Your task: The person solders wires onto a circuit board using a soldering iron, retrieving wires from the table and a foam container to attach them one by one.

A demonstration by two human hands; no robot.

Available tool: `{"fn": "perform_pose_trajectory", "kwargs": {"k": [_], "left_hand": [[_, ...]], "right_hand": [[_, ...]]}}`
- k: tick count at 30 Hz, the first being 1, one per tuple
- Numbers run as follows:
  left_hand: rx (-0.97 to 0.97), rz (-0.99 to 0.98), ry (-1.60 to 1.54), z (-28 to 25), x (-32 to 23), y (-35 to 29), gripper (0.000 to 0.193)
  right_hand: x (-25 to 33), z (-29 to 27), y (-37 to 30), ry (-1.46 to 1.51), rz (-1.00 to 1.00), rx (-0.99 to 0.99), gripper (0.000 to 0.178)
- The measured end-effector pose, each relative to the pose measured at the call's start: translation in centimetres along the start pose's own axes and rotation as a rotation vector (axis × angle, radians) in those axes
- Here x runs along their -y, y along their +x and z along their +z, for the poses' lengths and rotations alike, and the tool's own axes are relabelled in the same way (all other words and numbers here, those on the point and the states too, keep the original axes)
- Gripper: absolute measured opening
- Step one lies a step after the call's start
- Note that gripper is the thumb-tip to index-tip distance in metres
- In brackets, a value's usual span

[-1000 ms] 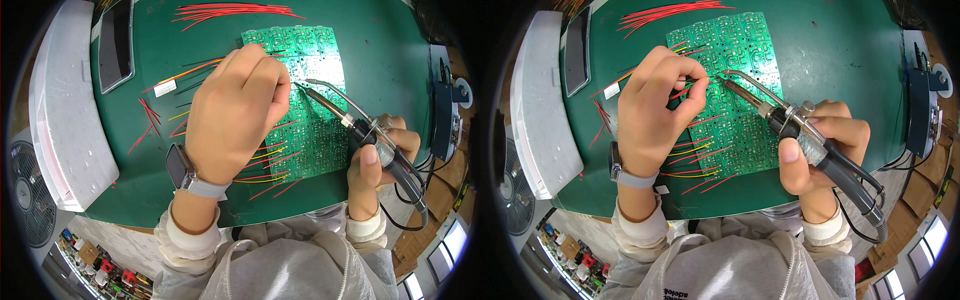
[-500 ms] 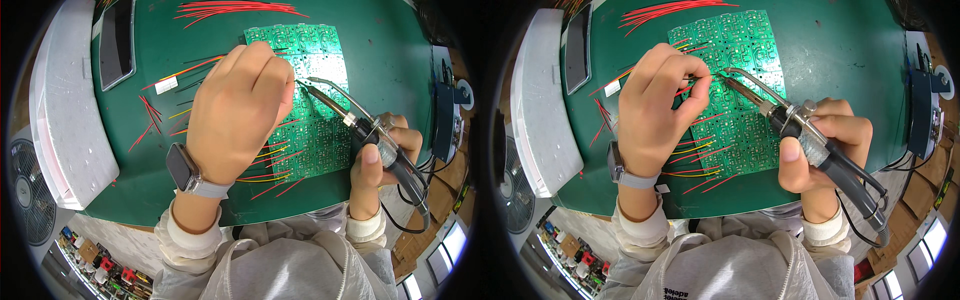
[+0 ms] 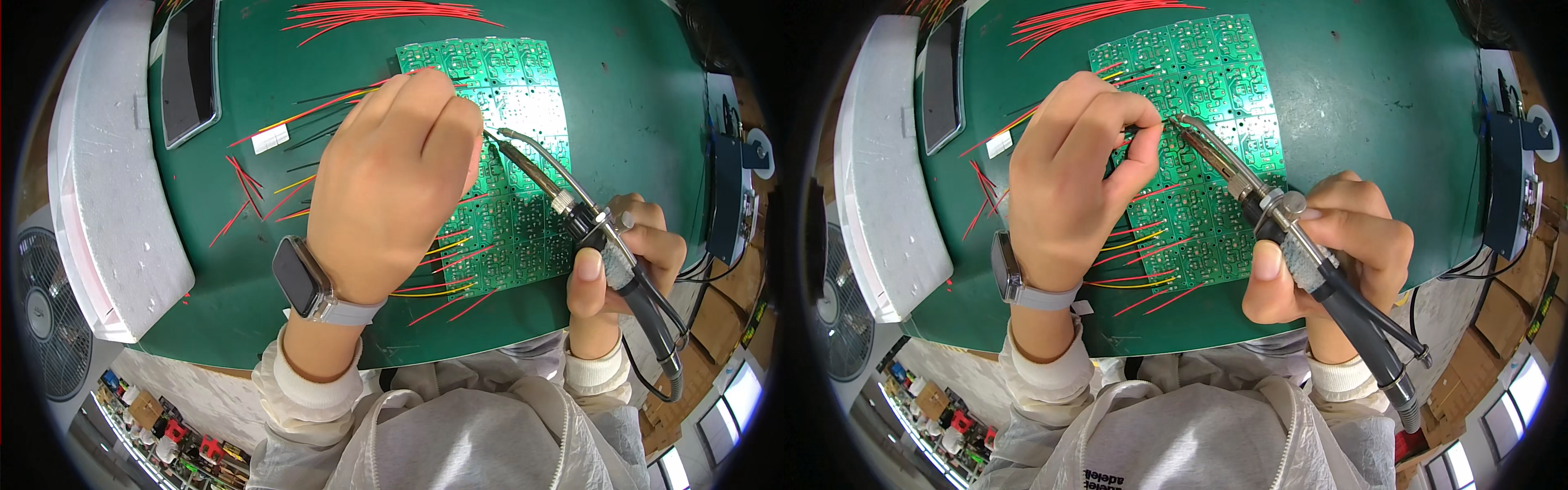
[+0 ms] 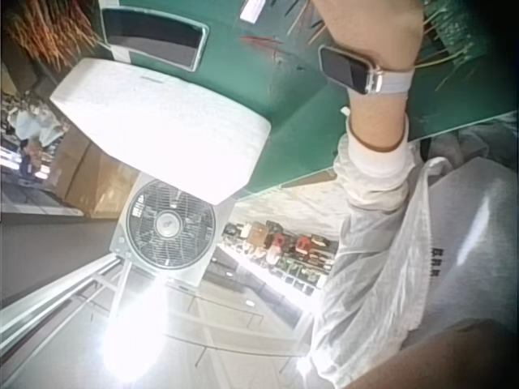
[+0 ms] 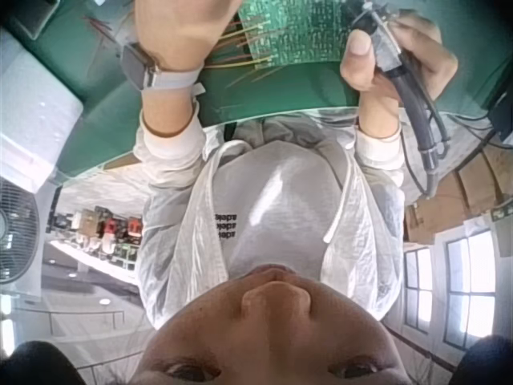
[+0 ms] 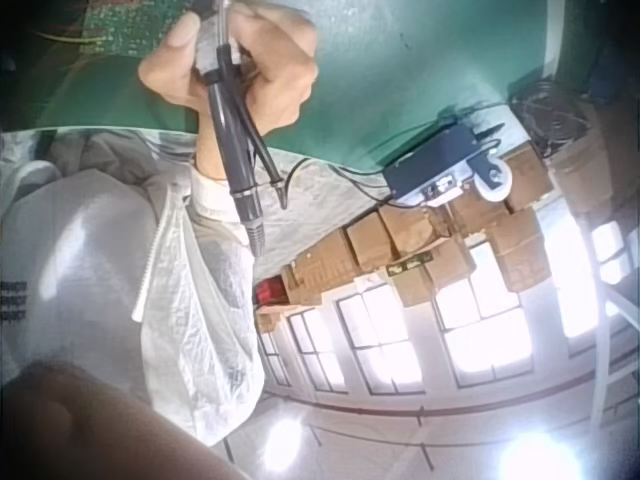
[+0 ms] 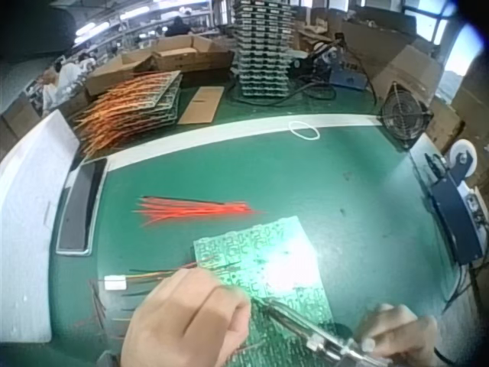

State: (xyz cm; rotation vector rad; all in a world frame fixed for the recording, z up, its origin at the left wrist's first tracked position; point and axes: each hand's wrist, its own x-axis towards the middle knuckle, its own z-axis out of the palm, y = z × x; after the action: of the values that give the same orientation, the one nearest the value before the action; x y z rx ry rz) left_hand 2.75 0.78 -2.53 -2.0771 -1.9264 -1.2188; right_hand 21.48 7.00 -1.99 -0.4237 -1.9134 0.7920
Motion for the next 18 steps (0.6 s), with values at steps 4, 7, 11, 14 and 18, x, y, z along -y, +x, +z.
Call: {"fn": "perform_pose_trajectory", "kwargs": {"k": [4, 7, 11, 14, 18], "left_hand": [[-0.02, -0.007, 0.015, 0.05, -0.29, 0.02, 0.027], [-0.04, 0.006, 0.031, 0.08, -0.32, 0.06, 0.027], [-0.022, 0.001, 0.033, -0.01, -0.39, 0.11, 0.028], [-0.029, 0.0, 0.037, -0.03, -0.36, 0.05, 0.028], [-0.014, -0.009, 0.033, -0.04, -0.37, 0.12, 0.028]], "right_hand": [[0.28, -0.05, 0.0, -0.011, 0.015, 0.021, 0.036], [0.23, -0.02, -0.1, -0.017, 0.018, 0.022, 0.036], [0.24, 0.0, -0.07, -0.023, 0.021, 0.01, 0.036], [0.1, 0.1, -0.08, -0.016, -0.001, 0.005, 0.036], [0.01, 0.04, -0.13, -0.017, -0.01, 0.009, 0.036]]}}
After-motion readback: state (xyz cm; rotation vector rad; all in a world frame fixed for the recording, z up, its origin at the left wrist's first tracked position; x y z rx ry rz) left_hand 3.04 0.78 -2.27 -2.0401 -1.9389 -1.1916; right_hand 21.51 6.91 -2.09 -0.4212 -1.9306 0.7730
